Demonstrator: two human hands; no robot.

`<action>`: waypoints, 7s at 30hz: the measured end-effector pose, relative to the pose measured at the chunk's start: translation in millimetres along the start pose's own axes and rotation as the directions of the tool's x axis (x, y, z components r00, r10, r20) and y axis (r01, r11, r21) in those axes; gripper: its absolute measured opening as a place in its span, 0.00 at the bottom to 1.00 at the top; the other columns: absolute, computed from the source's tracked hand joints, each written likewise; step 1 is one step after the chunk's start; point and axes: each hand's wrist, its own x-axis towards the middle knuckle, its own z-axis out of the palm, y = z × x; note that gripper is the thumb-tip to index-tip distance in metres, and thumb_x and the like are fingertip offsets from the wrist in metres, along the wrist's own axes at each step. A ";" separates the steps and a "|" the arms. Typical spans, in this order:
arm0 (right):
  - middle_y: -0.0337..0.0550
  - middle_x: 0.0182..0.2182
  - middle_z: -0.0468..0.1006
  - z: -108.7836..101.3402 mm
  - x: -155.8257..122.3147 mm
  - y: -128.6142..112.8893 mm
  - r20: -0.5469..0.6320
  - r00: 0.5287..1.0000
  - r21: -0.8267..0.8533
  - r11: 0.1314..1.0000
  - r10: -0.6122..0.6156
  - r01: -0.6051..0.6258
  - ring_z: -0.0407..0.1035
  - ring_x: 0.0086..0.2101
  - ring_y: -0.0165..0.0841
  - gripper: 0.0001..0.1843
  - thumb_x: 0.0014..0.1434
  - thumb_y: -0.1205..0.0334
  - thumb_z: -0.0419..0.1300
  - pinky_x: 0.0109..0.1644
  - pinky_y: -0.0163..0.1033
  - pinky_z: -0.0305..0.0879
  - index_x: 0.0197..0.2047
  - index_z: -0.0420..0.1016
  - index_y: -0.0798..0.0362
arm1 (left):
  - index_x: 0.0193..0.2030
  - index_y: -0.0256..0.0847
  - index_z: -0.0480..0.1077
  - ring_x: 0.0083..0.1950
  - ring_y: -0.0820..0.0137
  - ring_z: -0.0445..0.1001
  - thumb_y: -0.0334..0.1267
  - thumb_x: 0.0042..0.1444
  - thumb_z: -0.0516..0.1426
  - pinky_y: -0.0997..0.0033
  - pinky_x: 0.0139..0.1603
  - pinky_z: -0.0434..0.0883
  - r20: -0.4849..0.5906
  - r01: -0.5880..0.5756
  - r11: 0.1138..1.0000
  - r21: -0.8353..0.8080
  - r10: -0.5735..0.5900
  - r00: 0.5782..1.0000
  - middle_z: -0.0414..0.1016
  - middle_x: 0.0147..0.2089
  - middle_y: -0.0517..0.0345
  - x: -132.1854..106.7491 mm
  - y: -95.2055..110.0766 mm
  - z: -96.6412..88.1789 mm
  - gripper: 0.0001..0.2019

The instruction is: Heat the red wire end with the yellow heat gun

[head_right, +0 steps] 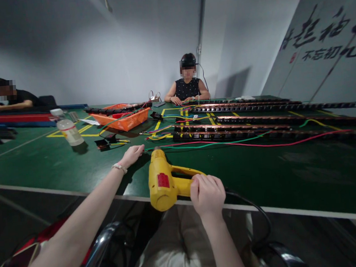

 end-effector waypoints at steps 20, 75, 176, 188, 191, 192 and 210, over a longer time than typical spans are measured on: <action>0.38 0.21 0.72 -26.0 -10.4 74.3 -0.084 0.996 -0.260 0.965 -0.044 0.021 0.65 0.25 0.30 0.15 0.60 0.65 0.46 0.37 0.37 0.57 0.29 0.72 0.54 | 0.28 0.40 0.70 0.36 0.66 0.71 0.57 0.60 0.37 0.74 0.30 0.54 -0.093 0.008 0.993 0.117 0.003 0.996 0.76 0.34 0.52 -10.3 9.0 -4.9 0.29; 0.38 0.28 0.75 13.4 0.4 -24.2 0.002 0.995 0.080 0.992 -0.098 0.097 0.66 0.32 0.29 0.14 0.63 0.57 0.48 0.44 0.36 0.53 0.32 0.70 0.53 | 0.36 0.45 0.71 0.39 0.68 0.72 0.49 0.60 0.41 0.75 0.33 0.61 -0.024 -0.113 0.985 0.133 0.117 0.993 0.76 0.37 0.57 -12.7 8.4 -7.1 0.20; 0.40 0.32 0.75 -26.2 5.4 49.8 0.326 0.945 -0.096 0.994 -0.019 0.053 0.70 0.33 0.35 0.15 0.47 0.57 0.58 0.36 0.37 0.58 0.40 0.66 0.49 | 0.31 0.40 0.76 0.39 0.64 0.73 0.50 0.59 0.41 0.73 0.32 0.59 -0.069 0.148 0.977 0.157 -0.138 0.988 0.77 0.37 0.49 -3.7 22.1 4.4 0.25; 0.41 0.35 0.72 -39.6 -0.7 36.4 0.389 0.920 -0.217 0.975 0.044 0.046 0.67 0.32 0.36 0.15 0.50 0.61 0.57 0.34 0.38 0.56 0.42 0.63 0.50 | 0.33 0.42 0.76 0.40 0.63 0.73 0.51 0.57 0.42 0.73 0.34 0.61 -0.053 0.130 0.983 0.130 -0.124 0.991 0.77 0.37 0.50 -5.1 24.3 3.7 0.24; 0.42 0.32 0.72 -37.8 -0.2 29.0 0.398 0.917 -0.214 0.973 0.003 0.090 0.67 0.34 0.37 0.15 0.50 0.59 0.57 0.35 0.39 0.55 0.42 0.63 0.52 | 0.33 0.42 0.76 0.40 0.63 0.73 0.51 0.58 0.42 0.73 0.35 0.61 -0.054 0.141 0.981 0.131 -0.134 0.989 0.77 0.38 0.50 -5.5 25.1 3.7 0.24; 0.42 0.32 0.72 -36.2 0.3 25.0 0.395 0.919 -0.201 0.975 -0.011 0.098 0.66 0.34 0.37 0.15 0.51 0.58 0.57 0.35 0.39 0.55 0.41 0.62 0.52 | 0.34 0.42 0.76 0.40 0.63 0.73 0.51 0.58 0.43 0.73 0.36 0.61 -0.055 0.146 0.980 0.132 -0.140 0.989 0.78 0.38 0.50 -5.6 25.3 3.7 0.24; 0.41 0.31 0.71 7.1 9.1 -70.7 0.327 0.941 -0.101 0.986 -0.089 0.129 0.64 0.33 0.36 0.15 0.47 0.59 0.62 0.39 0.41 0.52 0.38 0.66 0.54 | 0.34 0.41 0.76 0.42 0.62 0.73 0.52 0.59 0.41 0.73 0.34 0.62 -0.040 0.125 0.976 0.181 -0.119 0.992 0.77 0.40 0.47 -3.6 25.4 3.7 0.26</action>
